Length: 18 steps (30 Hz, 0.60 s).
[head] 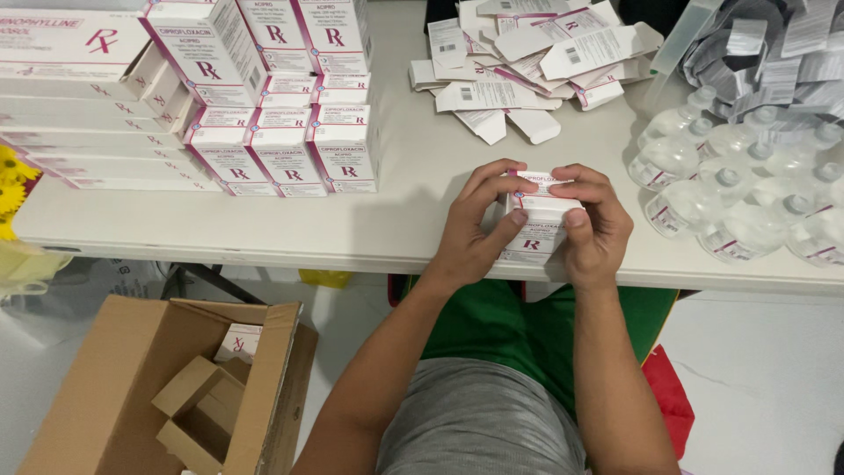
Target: The person opens small white boxes labeled with an Rx symbol, places clear plastic bottles inside, applies labels to the bottles, and closes the boxes. The person also retrieves additional bottles from a red bag and a purple basket, placing them on the table before continuing the packaging process.
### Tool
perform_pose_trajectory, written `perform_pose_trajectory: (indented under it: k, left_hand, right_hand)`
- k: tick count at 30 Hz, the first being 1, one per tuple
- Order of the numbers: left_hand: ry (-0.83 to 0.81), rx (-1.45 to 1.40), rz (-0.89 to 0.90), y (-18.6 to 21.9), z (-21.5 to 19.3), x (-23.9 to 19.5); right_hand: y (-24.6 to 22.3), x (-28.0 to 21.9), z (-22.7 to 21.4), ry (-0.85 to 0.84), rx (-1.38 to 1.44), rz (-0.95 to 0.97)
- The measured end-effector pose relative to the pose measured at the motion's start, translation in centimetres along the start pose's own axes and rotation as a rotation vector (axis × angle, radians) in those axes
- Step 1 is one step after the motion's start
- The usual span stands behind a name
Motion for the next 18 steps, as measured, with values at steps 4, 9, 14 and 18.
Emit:
perform_pose_trajectory:
  k: [4,9,14,18]
  left_hand:
    - [0.109,0.222,0.179,1.3,-0.1,-0.7]
    - [0.172,0.398,0.293,2.0,0.1,-1.0]
    - [0.225,0.510,0.302,2.5,0.6,-1.4]
    - [0.231,0.481,0.270,3.3,0.9,-2.4]
  right_hand:
    - [-0.7,-0.4,0.5,0.003,-0.039,-0.040]
    - [-1.1,-1.0,1.1,0.023,-0.125,-0.079]
    - [-1.4,-1.7,1.9,-0.027,-0.153,-0.075]
    - [-1.2,-2.1,2.7,-0.070,-0.092,0.046]
Point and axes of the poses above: each hand's wrist, its own x-axis towards the middle knuckle, its own z-axis out of the palm, y = z × x, the point moved 7 cm from there along x, towards the middle knuckle, and after that the axes turned 2 degrees about z, right-handed, at the moved point
